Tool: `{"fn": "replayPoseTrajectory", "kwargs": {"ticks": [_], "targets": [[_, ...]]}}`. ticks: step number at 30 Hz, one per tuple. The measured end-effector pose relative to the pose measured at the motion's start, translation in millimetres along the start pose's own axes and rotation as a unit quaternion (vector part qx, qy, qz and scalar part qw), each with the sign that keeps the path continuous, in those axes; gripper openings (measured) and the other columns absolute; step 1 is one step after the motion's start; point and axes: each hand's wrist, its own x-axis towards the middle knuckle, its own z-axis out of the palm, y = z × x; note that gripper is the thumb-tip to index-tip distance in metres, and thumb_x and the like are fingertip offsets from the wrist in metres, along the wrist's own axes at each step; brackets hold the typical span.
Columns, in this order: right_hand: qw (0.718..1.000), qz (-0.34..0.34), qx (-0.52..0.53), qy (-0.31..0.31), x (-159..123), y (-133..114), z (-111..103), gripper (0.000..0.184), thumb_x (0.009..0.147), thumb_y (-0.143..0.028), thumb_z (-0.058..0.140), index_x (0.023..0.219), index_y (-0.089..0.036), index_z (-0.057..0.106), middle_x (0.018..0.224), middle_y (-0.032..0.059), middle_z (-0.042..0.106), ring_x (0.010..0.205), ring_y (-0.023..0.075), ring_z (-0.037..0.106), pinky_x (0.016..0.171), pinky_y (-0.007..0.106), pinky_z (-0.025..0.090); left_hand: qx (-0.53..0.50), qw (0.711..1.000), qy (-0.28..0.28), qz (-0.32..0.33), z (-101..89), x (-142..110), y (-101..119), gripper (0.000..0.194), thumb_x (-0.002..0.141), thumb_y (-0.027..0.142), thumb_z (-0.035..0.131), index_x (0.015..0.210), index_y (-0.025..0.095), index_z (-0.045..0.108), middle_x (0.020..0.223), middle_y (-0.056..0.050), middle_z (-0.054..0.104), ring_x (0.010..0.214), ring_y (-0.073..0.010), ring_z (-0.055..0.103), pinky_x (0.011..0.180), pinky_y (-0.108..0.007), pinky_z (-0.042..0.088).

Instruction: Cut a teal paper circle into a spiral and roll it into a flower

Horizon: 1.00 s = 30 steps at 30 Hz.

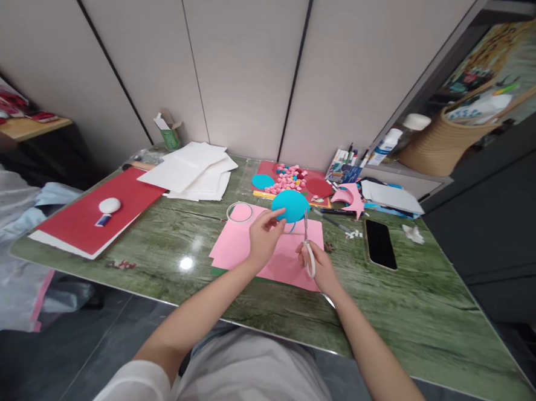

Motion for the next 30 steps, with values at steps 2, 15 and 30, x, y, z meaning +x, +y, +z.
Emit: {"fn": "replayPoseTrajectory", "kwargs": {"ticks": [2,15,30], "targets": [[1.0,0.0,-0.002,-0.002,0.1,-0.4,-0.7,0.028,0.084,-0.043,0.038,0.078,-0.018,0.049,0.057,-0.002,0.047,0.054,0.0109,0.044,0.053,0.023,0.035,0.01,1.0,-0.014,-0.004,-0.7,0.7,-1.4,0.024,0.072,0.023,0.058,0.094,0.018,0.064,0.084,-0.005,0.06,0.076,-0.0124,0.053,0.067,-0.024,0.043],[0.999,0.016,-0.03,-0.017,1.5,8.7,-5.4,0.031,0.083,-0.046,0.039,0.081,-0.018,0.052,0.056,-0.0025,0.047,0.054,0.0112,0.045,0.054,0.023,0.036,0.018,0.999,-0.041,-0.027,-3.5,2.9,-6.1,0.021,0.072,0.024,0.056,0.091,0.018,0.065,0.081,-0.004,0.061,0.074,-0.013,0.054,0.067,-0.025,0.043],[1.0,0.009,0.011,-0.011,1.4,5.7,-6.0,0.028,0.083,-0.044,0.039,0.077,-0.018,0.049,0.057,-0.0023,0.047,0.054,0.0111,0.045,0.054,0.024,0.036,0.016,0.998,-0.048,-0.033,-1.0,-0.4,-3.5,0.021,0.071,0.019,0.055,0.09,0.018,0.065,0.079,-0.003,0.06,0.071,-0.012,0.052,0.065,-0.024,0.041]]}}
